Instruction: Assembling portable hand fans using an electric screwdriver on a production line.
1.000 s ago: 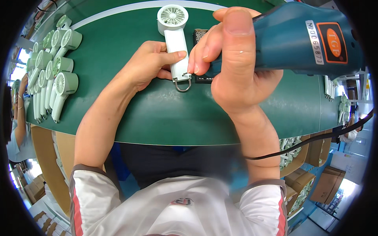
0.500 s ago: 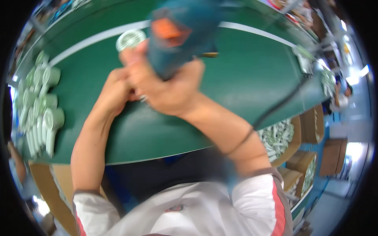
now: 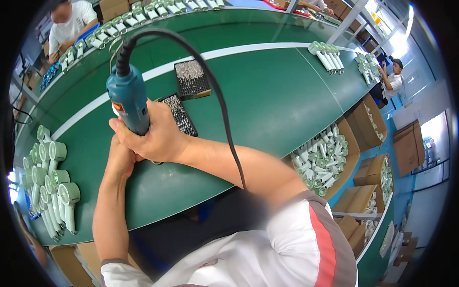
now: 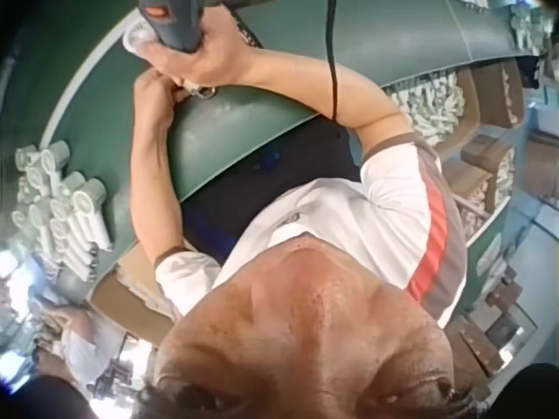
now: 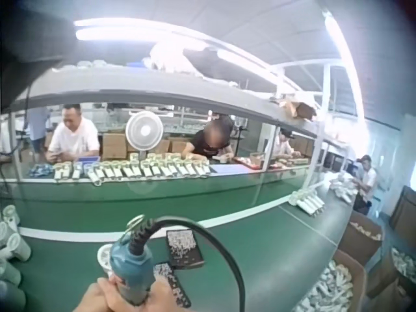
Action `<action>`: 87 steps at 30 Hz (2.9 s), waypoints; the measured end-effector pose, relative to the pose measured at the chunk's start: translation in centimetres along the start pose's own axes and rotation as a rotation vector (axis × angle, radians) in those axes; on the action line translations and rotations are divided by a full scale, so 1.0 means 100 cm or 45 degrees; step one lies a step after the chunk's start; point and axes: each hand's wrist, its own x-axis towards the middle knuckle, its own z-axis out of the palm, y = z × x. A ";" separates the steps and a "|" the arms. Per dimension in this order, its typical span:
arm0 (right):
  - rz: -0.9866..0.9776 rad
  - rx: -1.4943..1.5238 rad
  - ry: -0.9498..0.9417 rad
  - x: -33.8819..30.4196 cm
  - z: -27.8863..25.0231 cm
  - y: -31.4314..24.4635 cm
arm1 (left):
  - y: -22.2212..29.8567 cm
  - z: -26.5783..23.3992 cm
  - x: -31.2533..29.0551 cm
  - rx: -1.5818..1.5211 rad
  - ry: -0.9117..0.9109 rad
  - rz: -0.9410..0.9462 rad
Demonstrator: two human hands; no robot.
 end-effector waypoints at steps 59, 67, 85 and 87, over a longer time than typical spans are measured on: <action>0.466 -1.369 -0.395 0.033 -0.030 -0.033 | -0.006 -0.006 -0.013 0.577 0.629 0.563; 0.471 -0.434 -0.075 0.018 -0.036 0.003 | -0.015 0.010 -0.019 0.906 0.502 0.726; 1.078 0.607 -0.272 0.010 -0.046 0.003 | 0.022 -0.040 -0.017 0.529 -0.269 0.967; 1.136 0.474 -0.286 0.008 -0.046 0.002 | 0.023 -0.041 -0.018 0.562 -0.321 1.022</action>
